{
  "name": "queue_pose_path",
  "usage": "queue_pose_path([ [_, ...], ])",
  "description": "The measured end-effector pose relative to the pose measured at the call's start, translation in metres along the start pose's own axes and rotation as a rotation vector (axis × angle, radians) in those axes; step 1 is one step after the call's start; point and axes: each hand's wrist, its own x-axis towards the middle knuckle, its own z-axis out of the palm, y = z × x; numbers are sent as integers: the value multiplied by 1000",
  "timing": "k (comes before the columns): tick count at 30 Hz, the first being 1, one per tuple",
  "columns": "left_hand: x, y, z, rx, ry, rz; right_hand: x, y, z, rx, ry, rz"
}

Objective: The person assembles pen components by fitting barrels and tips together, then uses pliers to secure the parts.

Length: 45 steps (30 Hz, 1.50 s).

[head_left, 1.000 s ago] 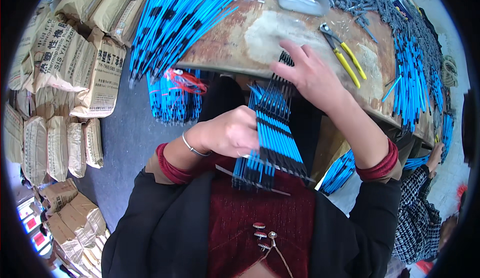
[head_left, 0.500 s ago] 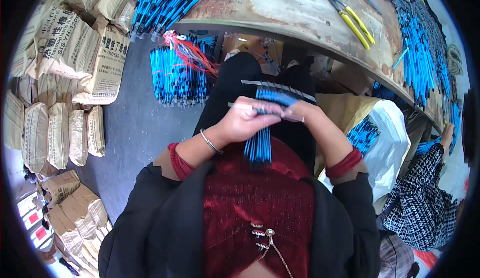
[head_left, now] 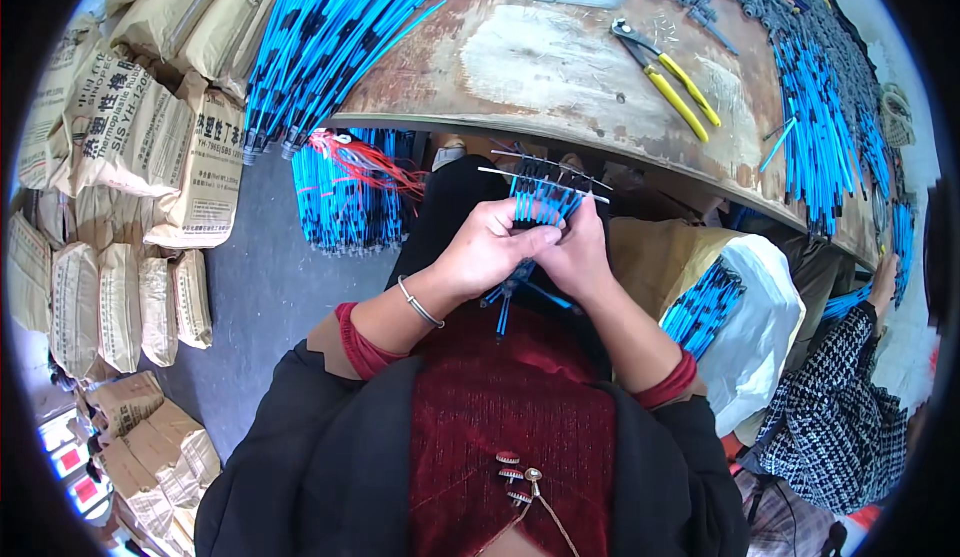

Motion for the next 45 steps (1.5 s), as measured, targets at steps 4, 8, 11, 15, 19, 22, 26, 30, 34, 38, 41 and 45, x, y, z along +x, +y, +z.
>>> queue_pose_path([
  [4,-7,0,-9,-17,-7,4,2,-3,16,62,175,-35],
  [8,-18,-9,-11,-94,131,212,6,-10,15,-96,230,-108],
  [11,-13,-8,-22,63,251,358,3,-12,14,-106,190,-62],
  [15,8,19,-32,337,221,362,-4,-11,20,-93,165,-38],
  [19,15,30,-21,126,24,202,-6,-18,27,-52,221,-59],
  [22,16,28,-20,193,115,262,-3,-19,28,-31,242,-58],
  [26,14,34,-26,228,80,188,-3,-11,28,-48,226,-52],
  [30,13,62,-58,676,-29,275,7,-14,26,-81,220,-61],
  [34,23,161,-67,803,34,173,15,-16,22,-35,187,24],
  [38,131,222,-50,1170,108,549,25,-11,17,-52,200,-56],
  [41,235,221,-68,1577,217,593,34,-7,16,-71,200,-149],
  [45,300,196,-57,1891,291,80,35,-3,10,-11,165,-110],
])
